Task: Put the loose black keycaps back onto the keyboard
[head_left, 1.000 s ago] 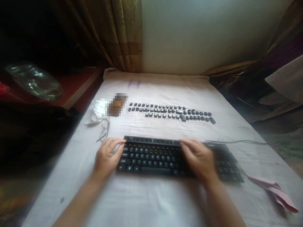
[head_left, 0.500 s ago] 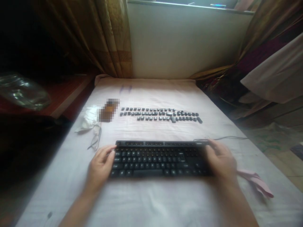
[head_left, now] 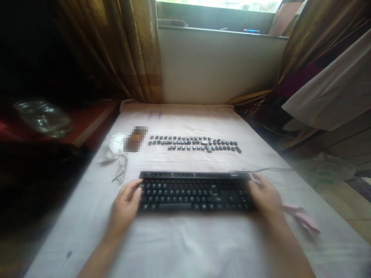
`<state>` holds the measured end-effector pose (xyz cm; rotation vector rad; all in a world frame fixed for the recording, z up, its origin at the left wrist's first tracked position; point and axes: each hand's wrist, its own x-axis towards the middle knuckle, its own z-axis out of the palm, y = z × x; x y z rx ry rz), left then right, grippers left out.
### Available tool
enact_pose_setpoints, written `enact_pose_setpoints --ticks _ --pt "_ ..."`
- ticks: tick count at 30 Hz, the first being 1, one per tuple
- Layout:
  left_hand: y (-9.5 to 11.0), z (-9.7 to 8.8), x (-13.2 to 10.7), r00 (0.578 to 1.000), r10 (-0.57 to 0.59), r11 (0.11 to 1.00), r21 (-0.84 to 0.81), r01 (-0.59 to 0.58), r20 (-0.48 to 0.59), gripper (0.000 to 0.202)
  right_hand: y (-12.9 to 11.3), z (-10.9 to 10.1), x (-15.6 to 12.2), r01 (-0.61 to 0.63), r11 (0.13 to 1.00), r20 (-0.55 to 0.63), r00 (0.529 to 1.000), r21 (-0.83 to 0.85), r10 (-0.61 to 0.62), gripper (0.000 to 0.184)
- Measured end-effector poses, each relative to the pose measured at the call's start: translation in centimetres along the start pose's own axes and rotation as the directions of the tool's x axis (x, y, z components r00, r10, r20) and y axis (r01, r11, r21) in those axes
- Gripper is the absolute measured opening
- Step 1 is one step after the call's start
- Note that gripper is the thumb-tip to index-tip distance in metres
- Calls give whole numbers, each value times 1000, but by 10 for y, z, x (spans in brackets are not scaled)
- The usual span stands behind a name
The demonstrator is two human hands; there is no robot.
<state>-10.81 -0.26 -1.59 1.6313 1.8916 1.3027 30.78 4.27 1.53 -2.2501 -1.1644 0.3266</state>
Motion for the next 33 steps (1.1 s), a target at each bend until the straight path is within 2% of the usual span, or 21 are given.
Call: enact_pose_setpoints --ticks 4,8,13,16,22,29,33 --pt "-9 -10 0 999 9 999 40 -8 -44 37 -6 7 -10 68 998 55 996 -4 -68 55" --pt "-16 -16 -1 995 42 996 80 -34 -90 37 -7 18 -14 110 994 31 993 30 -111 51" --pt "-18 -17 -1 987 111 987 126 -96 -119 35 3 23 -11 33 956 -61 998 290 -16 43" --pt "-18 -17 0 982 145 979 162 -125 -118 34 11 20 -13 41 934 -71 997 354 -17 45" --pt "-14 -13 -3 971 225 946 259 -196 -85 33 15 20 -22 78 877 -134 991 475 -15 46" --pt "-3 -6 -15 935 349 868 358 -345 56 58 12 21 -21 105 882 -157 987 459 -36 43" --pt "-2 -6 -16 924 373 838 396 -375 86 59 13 21 -21 111 886 -155 987 449 -44 43"
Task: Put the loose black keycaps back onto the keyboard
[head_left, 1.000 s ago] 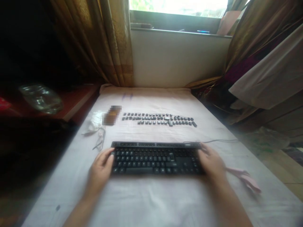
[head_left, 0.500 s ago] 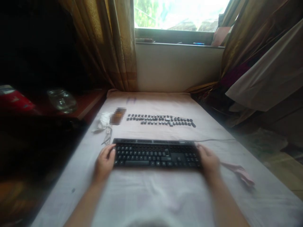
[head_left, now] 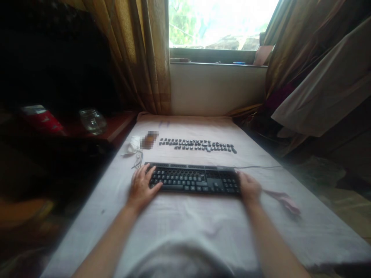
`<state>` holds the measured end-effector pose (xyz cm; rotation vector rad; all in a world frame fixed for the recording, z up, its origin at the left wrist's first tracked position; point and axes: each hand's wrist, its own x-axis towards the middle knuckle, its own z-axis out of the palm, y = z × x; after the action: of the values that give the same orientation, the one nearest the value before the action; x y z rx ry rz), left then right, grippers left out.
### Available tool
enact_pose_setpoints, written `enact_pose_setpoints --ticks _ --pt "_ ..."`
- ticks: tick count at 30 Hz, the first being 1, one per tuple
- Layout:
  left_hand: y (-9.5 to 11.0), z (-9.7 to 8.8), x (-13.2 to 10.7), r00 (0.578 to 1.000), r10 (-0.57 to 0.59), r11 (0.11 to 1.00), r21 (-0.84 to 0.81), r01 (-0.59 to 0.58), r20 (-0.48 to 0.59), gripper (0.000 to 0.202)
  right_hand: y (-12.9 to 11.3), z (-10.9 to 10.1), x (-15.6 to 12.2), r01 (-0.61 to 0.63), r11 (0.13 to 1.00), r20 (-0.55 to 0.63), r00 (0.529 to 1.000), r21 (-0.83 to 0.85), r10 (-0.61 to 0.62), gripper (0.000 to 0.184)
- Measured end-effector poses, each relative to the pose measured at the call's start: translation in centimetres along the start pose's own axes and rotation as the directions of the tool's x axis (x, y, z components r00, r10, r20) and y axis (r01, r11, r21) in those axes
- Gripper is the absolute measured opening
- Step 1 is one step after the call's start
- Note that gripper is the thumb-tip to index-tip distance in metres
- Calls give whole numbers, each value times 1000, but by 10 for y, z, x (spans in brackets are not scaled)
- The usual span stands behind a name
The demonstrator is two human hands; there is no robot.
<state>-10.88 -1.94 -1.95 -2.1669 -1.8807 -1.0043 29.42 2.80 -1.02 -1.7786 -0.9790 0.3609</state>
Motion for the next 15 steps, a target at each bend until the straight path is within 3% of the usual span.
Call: enact_pose_setpoints --ticks 11,15 --pt "-2 2 0 999 30 999 34 -28 -30 48 12 1 3 46 999 -3 999 7 -46 38" --pt "-6 -2 7 999 15 999 29 -14 -33 39 4 0 16 52 999 -33 998 -6 -52 37"
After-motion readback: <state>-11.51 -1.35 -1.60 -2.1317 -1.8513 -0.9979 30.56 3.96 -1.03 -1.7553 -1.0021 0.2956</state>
